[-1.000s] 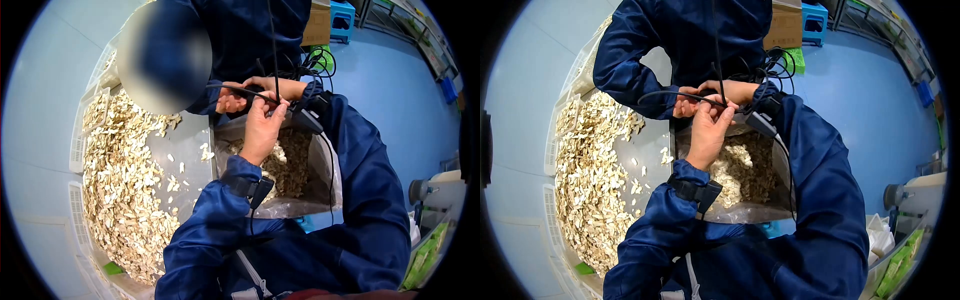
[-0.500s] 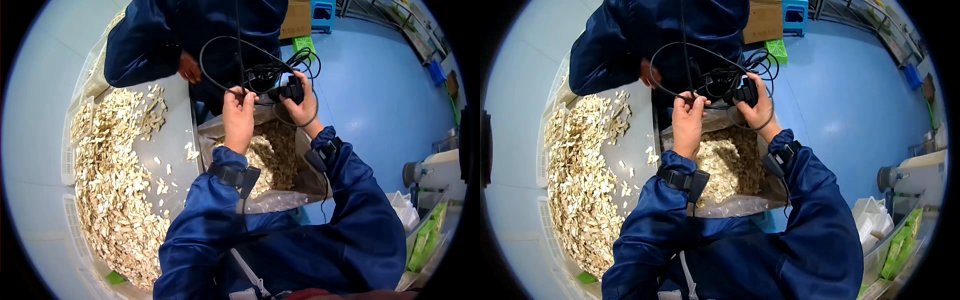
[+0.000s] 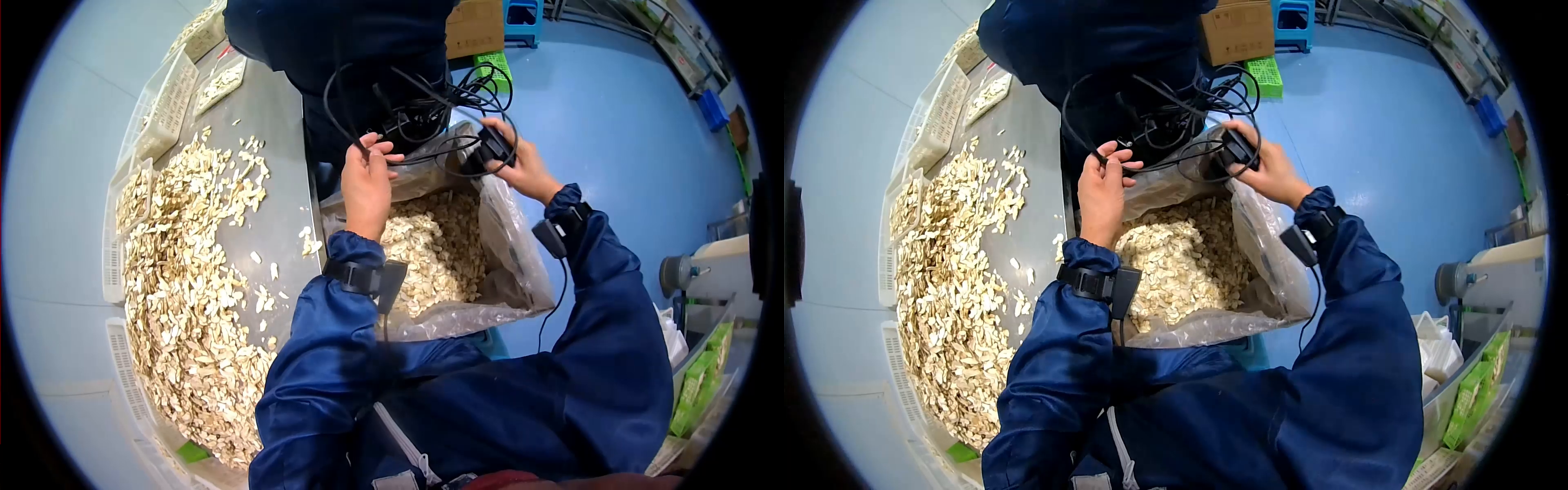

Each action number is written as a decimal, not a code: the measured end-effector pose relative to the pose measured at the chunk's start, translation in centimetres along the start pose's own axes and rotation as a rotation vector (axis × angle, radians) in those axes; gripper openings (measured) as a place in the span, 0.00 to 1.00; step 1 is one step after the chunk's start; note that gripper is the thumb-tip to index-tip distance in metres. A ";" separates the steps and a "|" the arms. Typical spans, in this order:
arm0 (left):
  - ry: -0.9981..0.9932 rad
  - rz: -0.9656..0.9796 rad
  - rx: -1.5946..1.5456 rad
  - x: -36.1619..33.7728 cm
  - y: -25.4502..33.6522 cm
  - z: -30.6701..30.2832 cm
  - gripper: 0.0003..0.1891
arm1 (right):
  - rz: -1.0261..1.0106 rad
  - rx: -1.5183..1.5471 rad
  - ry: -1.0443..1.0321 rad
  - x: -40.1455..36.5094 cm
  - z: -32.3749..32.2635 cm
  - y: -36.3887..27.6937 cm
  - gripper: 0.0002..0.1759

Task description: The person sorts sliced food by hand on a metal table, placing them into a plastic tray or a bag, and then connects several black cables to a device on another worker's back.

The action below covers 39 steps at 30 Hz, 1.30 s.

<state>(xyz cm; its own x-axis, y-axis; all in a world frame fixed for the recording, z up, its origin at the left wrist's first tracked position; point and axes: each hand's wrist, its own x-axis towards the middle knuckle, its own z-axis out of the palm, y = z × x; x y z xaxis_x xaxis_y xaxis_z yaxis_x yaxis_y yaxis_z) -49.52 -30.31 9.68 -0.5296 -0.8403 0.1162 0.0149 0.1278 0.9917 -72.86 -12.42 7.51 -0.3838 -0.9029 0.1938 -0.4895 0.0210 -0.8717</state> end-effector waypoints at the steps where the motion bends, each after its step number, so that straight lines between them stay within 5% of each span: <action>1: 0.014 -0.002 0.003 0.0 0.2 -0.2 0.19 | 0.062 0.012 -0.100 -0.3 -0.9 0.2 0.39; 2: 0.032 -0.011 0.010 0.3 0.1 -0.5 0.19 | -0.028 -0.007 -0.088 -1.0 -1.5 1.6 0.39; 6: 0.076 -0.084 0.011 0.5 -0.3 -1.9 0.18 | 0.388 0.041 -0.303 -4.2 -5.9 -0.4 0.39; 12: 0.035 -0.136 -0.001 0.1 0.8 -1.9 0.19 | 0.653 0.004 -0.286 -9.5 -11.9 -1.5 0.43; 17: 0.034 -0.126 -0.035 0.4 -0.1 -2.6 0.21 | 0.644 0.274 -0.253 -18.0 -17.6 -1.9 0.46; 21: 0.013 -0.155 -0.049 0.4 0.0 -3.0 0.23 | 0.219 0.551 0.263 -29.7 -19.7 5.8 0.40; 23: -0.003 -0.179 -0.063 0.3 -0.3 -3.1 0.23 | 0.074 0.695 0.347 -32.2 -20.3 6.2 0.31; 26: 0.085 -0.199 -0.066 -0.5 0.1 -2.1 0.20 | -0.372 0.949 0.130 -31.3 -19.1 2.6 0.24; 30: 0.142 0.334 0.454 -3.6 0.1 1.1 0.09 | -0.672 1.004 -0.216 -28.9 -18.9 -2.5 0.33; 33: -0.168 0.544 0.421 -6.7 0.0 6.4 0.22 | -0.866 1.060 -0.413 -27.6 -19.6 -4.4 0.31; 39: -0.269 0.300 0.451 -7.8 -0.4 8.5 0.19 | -0.934 0.942 -0.111 -29.1 -20.7 -9.4 0.24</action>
<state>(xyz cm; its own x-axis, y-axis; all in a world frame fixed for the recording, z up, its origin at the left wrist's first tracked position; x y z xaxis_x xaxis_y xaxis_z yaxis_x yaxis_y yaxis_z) -52.60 -19.33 7.87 -0.7549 -0.5777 0.3106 -0.1332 0.5988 0.7898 -73.30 22.52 19.37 -0.1152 -0.4463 0.8874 0.2102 -0.8841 -0.4173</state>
